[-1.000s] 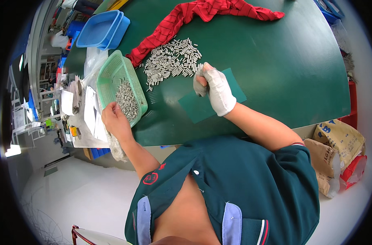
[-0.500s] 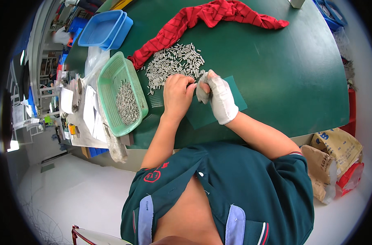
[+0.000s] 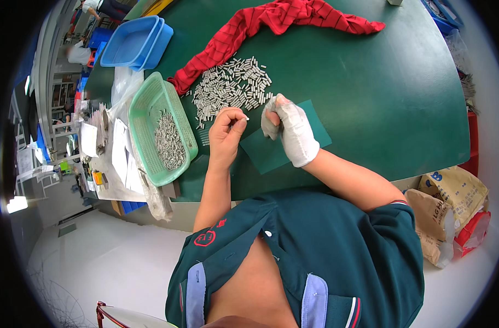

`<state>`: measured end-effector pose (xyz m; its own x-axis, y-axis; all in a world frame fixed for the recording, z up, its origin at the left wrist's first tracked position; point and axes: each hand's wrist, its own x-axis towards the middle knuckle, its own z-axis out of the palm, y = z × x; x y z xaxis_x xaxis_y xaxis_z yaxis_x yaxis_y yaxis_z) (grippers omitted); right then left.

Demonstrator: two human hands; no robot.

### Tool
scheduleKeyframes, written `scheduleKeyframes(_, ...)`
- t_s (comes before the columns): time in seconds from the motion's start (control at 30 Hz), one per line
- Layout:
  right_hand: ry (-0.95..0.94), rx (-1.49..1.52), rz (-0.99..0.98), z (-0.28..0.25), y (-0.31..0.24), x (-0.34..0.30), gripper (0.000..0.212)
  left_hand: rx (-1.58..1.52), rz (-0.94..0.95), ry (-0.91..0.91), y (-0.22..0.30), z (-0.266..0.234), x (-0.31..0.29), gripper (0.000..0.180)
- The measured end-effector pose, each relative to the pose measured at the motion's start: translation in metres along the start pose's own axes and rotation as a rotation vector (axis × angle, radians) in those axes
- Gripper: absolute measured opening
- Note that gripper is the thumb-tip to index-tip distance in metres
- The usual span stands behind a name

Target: The person picks small metal pins from a basket and inserts them into a workpiece using a manual punch tool.

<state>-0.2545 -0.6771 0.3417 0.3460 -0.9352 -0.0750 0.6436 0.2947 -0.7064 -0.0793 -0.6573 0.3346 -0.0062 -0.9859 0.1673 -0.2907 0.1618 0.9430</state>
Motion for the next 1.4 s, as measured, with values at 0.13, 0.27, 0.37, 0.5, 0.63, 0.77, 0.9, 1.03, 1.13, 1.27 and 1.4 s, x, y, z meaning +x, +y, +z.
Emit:
scheduleKeyframes(0.13,-0.024,-0.048,-0.008,0.003,0.000,-0.002,0.051,-0.255,-0.069,-0.019,-0.006,-0.002,-0.007,0.004)
scheduleKeyframes(0.27,-0.060,-0.142,-0.017,0.004,0.001,-0.008,0.056,-0.408,-0.096,-0.071,-0.001,-0.004,-0.012,0.008)
scheduleKeyframes(0.37,-0.092,-0.188,-0.056,0.006,0.001,-0.012,0.058,-0.435,-0.117,-0.076,0.003,-0.004,-0.014,0.009)
scheduleKeyframes(0.5,-0.074,-0.175,-0.070,0.006,-0.003,-0.010,0.057,0.017,-0.083,-0.068,0.020,-0.007,-0.013,0.005)
scheduleKeyframes(0.63,-0.007,-0.124,-0.057,0.004,-0.006,-0.004,0.054,0.640,0.243,-0.259,0.031,-0.006,-0.009,0.009)
scheduleKeyframes(0.77,0.003,-0.045,-0.053,0.005,-0.011,0.000,0.053,0.775,0.274,-0.364,0.039,0.007,-0.013,0.010)
scheduleKeyframes(0.9,0.002,0.084,-0.077,0.000,-0.012,0.003,0.044,0.735,0.281,-0.340,0.035,0.016,-0.012,0.012)
scheduleKeyframes(1.03,-0.004,0.070,-0.029,0.003,-0.017,0.002,0.049,0.682,0.177,-0.240,0.033,0.014,-0.019,0.015)
scheduleKeyframes(1.13,0.005,0.099,-0.010,0.003,-0.016,0.003,0.049,0.717,0.163,-0.233,0.028,0.013,-0.024,0.016)
scheduleKeyframes(1.27,0.006,0.156,0.023,0.002,-0.013,0.004,0.049,0.709,0.187,-0.232,0.026,0.014,-0.023,0.013)
scheduleKeyframes(1.4,0.007,0.140,0.042,0.001,-0.010,0.005,0.050,0.714,0.187,-0.220,0.025,0.016,-0.025,0.012)
